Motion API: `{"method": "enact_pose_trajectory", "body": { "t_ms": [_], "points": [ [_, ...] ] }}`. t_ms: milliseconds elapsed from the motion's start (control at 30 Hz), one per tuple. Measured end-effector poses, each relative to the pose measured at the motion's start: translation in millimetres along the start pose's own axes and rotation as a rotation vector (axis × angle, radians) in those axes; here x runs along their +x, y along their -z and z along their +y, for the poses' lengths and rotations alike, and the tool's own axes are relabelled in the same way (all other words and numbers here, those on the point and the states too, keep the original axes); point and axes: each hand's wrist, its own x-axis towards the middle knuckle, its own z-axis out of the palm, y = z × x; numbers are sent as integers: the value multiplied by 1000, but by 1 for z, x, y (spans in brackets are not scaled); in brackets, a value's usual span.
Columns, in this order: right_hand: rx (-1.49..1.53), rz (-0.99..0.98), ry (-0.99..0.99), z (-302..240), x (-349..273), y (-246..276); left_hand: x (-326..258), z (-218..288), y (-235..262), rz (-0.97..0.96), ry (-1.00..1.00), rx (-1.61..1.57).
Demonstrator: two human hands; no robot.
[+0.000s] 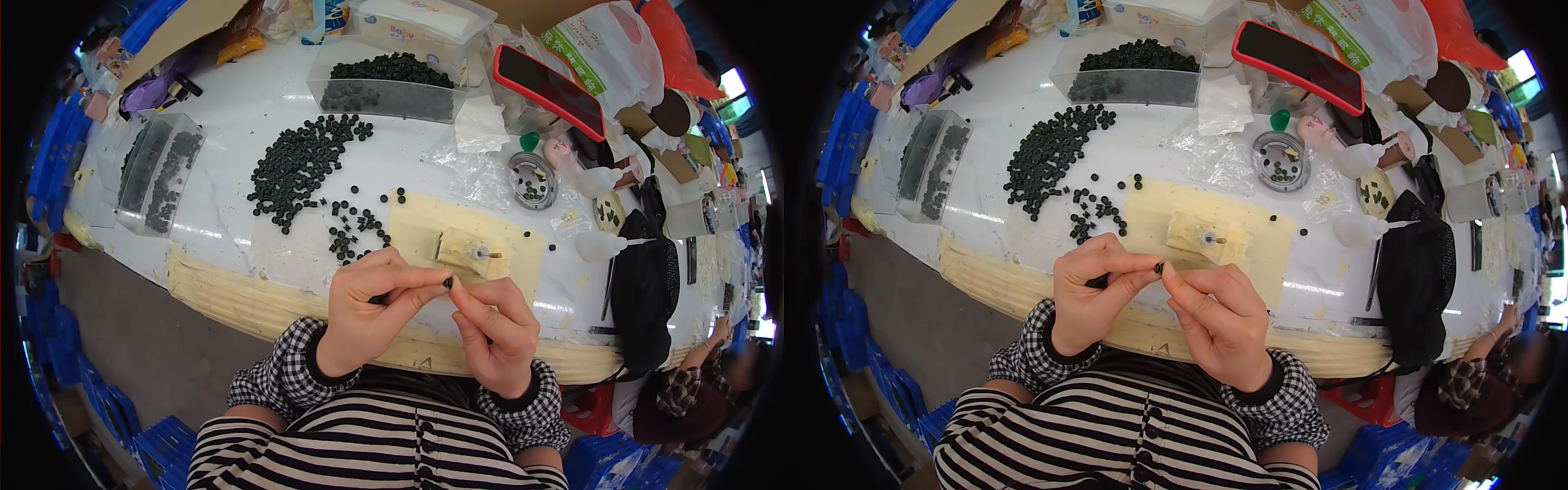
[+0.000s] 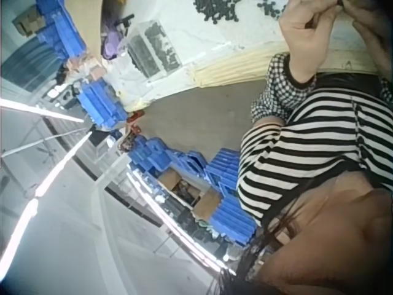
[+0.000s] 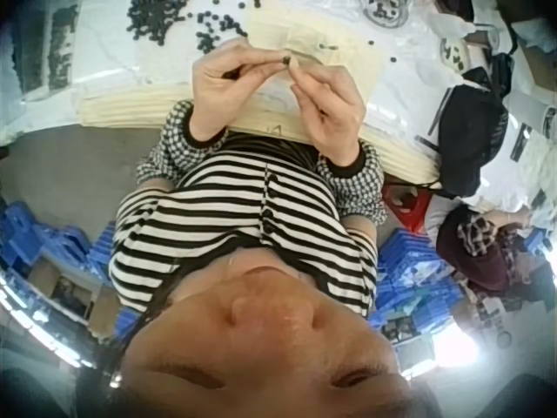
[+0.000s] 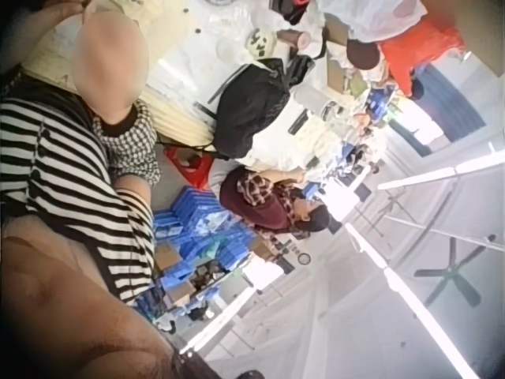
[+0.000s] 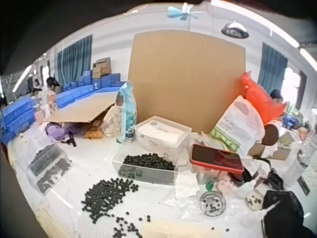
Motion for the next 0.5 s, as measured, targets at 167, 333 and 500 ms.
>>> {"method": "enact_pose_trajectory", "body": {
  "t_ms": [167, 333, 500],
  "points": [
    [12, 0, 1, 0, -1, 0, 0, -4, -1, 6, -27, -14],
    [13, 4, 2, 1, -1, -1, 0, -5, -1, 7, -30, -29],
    [0, 23, 10, -1, 0, -1, 0, 0, 1, -13, 27, -26]
  ]
}}
